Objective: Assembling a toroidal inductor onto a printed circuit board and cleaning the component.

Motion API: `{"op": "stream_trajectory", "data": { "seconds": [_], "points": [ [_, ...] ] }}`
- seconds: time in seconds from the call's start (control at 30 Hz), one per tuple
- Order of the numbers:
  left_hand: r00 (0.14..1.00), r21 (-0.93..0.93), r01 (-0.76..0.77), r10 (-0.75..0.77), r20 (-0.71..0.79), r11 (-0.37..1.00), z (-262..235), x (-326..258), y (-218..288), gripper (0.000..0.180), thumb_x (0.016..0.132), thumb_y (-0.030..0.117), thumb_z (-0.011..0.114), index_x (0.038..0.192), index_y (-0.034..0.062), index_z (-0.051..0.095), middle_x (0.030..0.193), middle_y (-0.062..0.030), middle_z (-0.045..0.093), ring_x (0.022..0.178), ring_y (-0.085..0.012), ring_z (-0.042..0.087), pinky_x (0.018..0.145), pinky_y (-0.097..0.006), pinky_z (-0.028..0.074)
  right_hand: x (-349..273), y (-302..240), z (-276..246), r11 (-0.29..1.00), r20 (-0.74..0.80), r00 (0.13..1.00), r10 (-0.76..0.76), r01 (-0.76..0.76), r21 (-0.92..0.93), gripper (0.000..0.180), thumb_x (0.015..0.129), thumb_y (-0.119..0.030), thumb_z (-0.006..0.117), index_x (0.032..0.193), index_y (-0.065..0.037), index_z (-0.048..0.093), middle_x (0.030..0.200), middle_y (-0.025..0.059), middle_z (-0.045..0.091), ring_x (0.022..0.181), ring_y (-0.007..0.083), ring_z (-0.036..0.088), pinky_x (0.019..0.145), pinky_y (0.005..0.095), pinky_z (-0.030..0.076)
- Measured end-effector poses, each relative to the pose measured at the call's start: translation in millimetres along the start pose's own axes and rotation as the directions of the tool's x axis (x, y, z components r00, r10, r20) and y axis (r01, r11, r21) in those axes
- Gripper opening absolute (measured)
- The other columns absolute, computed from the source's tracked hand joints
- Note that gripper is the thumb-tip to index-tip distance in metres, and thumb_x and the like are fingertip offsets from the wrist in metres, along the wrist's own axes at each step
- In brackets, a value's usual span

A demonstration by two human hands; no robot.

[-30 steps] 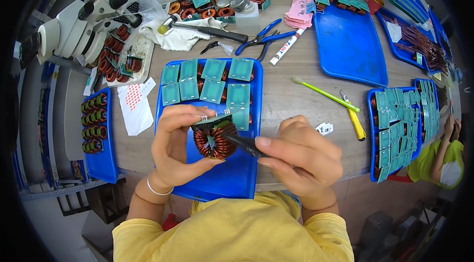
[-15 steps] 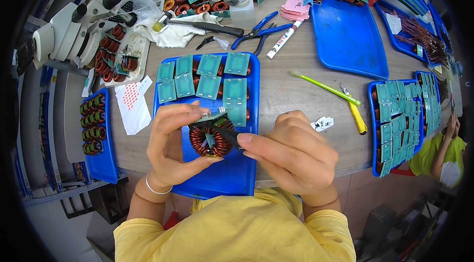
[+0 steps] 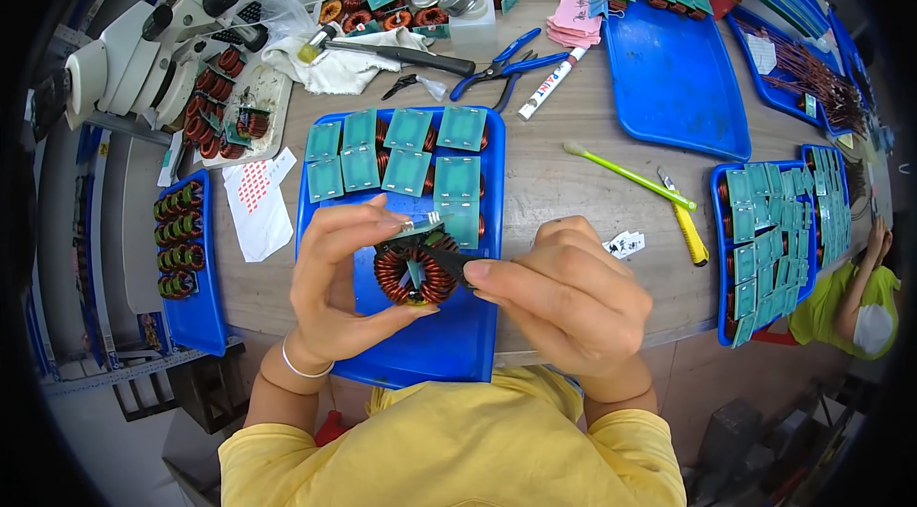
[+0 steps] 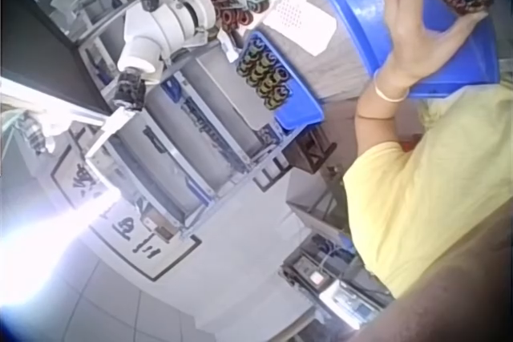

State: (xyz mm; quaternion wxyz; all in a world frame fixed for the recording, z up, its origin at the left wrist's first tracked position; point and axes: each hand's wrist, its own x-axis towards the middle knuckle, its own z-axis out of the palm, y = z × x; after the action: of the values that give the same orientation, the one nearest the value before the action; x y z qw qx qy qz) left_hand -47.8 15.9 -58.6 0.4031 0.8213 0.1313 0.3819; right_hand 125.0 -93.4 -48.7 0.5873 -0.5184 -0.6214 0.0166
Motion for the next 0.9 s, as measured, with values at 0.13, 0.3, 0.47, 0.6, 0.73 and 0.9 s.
{"op": "stream_trajectory", "data": {
  "seconds": [0.13,0.3,0.47,0.6,0.73,0.9],
  "points": [
    [1.0,0.009,-0.002,0.002,0.0,1.0,0.2,-0.2,-0.7,0.059,0.055,0.008,0.082,0.108,-0.0014,0.057,0.104,-0.0127,0.056,0.097,-0.0256,0.054,0.091,-0.04,0.042,0.2,1.2,0.7,1.0,-0.009,1.0,-0.005,0.005,-0.004,0.027,0.061,0.001,0.073,0.088,-0.001,0.067,0.067,0.0059,0.056,0.055,0.017,0.05,0.054,0.0285,0.04],
    [1.0,0.007,0.006,-0.006,-0.001,1.0,0.9,-1.4,0.3,0.059,0.055,0.008,0.082,0.108,-0.0008,0.057,0.104,-0.012,0.056,0.098,-0.0259,0.053,0.092,-0.04,0.042,1.2,2.7,0.5,1.0,-0.022,0.999,-0.028,0.028,-0.01,0.026,0.062,0.002,0.072,0.087,0.001,0.067,0.068,0.0064,0.057,0.055,0.0169,0.05,0.055,0.0292,0.04],
    [1.0,0.008,0.01,-0.011,0.009,1.0,1.0,-1.6,0.3,0.058,0.056,0.009,0.082,0.108,-0.0001,0.057,0.105,-0.0117,0.056,0.099,-0.0265,0.053,0.092,-0.041,0.043,1.0,3.3,0.8,1.0,-0.032,0.999,-0.017,0.017,-0.017,0.024,0.062,0.002,0.072,0.085,0.003,0.066,0.066,0.0064,0.057,0.055,0.017,0.05,0.055,0.0297,0.04],
    [1.0,0.013,0.023,-0.023,0.008,1.0,0.7,-1.1,0.7,0.059,0.056,0.01,0.082,0.109,0.0001,0.057,0.105,-0.0113,0.056,0.099,-0.0265,0.053,0.091,-0.04,0.043,0.9,3.0,0.5,1.0,-0.029,0.999,-0.017,0.017,-0.012,0.024,0.062,0.002,0.072,0.085,0.003,0.066,0.066,0.0065,0.057,0.055,0.017,0.05,0.055,0.0298,0.04],
    [0.999,0.005,0.034,-0.034,0.018,0.999,0.6,-1.3,0.9,0.059,0.056,0.01,0.082,0.108,0.0004,0.057,0.105,-0.0112,0.056,0.099,-0.0264,0.053,0.091,-0.039,0.044,1.2,3.9,1.7,1.0,-0.038,0.999,-0.011,0.01,-0.018,0.024,0.062,0.002,0.072,0.085,0.003,0.066,0.066,0.0067,0.057,0.055,0.0171,0.05,0.055,0.0298,0.04],
    [0.999,0.012,0.043,-0.043,0.016,0.999,0.2,-2.1,0.6,0.059,0.055,0.01,0.083,0.108,0.0004,0.058,0.106,-0.0116,0.055,0.1,-0.0265,0.053,0.091,-0.039,0.044,1.8,3.5,1.0,1.0,-0.03,0.999,-0.013,0.013,0.006,0.023,0.062,0.003,0.071,0.084,0.004,0.066,0.065,0.0068,0.057,0.055,0.0169,0.05,0.055,0.0298,0.04]
  ]
}}
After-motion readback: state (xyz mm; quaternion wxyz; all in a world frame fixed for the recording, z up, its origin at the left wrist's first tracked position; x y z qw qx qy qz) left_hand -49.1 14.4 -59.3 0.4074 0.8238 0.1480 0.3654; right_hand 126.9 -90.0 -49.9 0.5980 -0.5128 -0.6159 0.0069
